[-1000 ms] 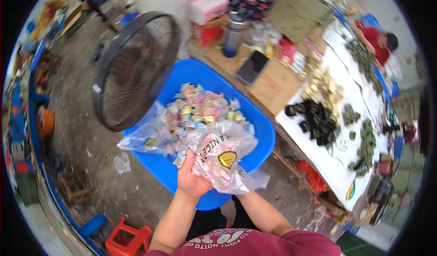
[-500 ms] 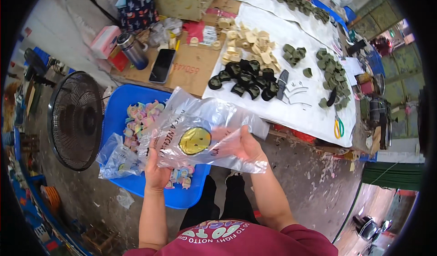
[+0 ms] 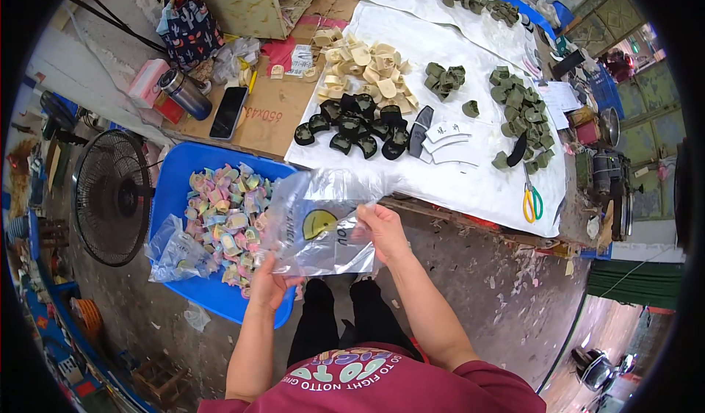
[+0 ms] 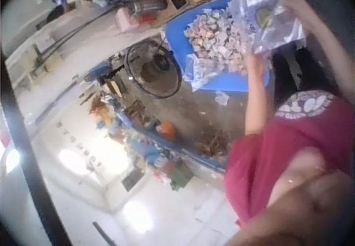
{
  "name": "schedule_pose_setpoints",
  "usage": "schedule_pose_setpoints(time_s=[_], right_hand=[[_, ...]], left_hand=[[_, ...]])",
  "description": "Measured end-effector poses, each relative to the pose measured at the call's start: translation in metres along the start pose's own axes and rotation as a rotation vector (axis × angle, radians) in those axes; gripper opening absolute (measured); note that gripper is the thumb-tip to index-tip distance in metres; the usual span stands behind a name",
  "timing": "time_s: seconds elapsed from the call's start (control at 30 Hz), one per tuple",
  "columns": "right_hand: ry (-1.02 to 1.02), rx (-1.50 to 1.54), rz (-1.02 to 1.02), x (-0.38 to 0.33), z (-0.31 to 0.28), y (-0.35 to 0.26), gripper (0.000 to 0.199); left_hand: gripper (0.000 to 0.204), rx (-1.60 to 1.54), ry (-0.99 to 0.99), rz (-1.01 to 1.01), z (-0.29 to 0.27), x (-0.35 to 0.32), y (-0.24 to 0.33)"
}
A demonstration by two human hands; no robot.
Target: The person inserts black rubber pieces into green plastic housings. They then wrap the assembled units with white tape and place them into a plastic bag.
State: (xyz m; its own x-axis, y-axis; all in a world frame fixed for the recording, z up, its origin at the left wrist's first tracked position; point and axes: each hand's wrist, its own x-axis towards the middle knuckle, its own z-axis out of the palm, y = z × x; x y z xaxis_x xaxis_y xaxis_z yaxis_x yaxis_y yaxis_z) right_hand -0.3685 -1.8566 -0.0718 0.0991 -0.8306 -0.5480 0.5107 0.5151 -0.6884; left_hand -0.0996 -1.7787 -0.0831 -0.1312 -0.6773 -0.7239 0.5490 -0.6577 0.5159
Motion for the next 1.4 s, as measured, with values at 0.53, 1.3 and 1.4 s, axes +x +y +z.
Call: schedule_pose_setpoints(time_s=[0.53,1.3,1.4], right_hand=[[-0.199,-0.564,0.013,-0.024,-0.043,-0.039,0.012],[-0.092,0.435,0.077,-0.007,-0.052,-0.1,0.024],[-0.139,0.099,0.095,-0.004,-0.03,-0.101,0.017]], left_hand=[[0.022,0.507,0.045,0.377,0.197,0.016,-0.019],[0.03,0.729,0.549,0.683,0.014,0.081,0.01],[0.073,0.993,0.318,0.845,0.102,0.054,0.048]])
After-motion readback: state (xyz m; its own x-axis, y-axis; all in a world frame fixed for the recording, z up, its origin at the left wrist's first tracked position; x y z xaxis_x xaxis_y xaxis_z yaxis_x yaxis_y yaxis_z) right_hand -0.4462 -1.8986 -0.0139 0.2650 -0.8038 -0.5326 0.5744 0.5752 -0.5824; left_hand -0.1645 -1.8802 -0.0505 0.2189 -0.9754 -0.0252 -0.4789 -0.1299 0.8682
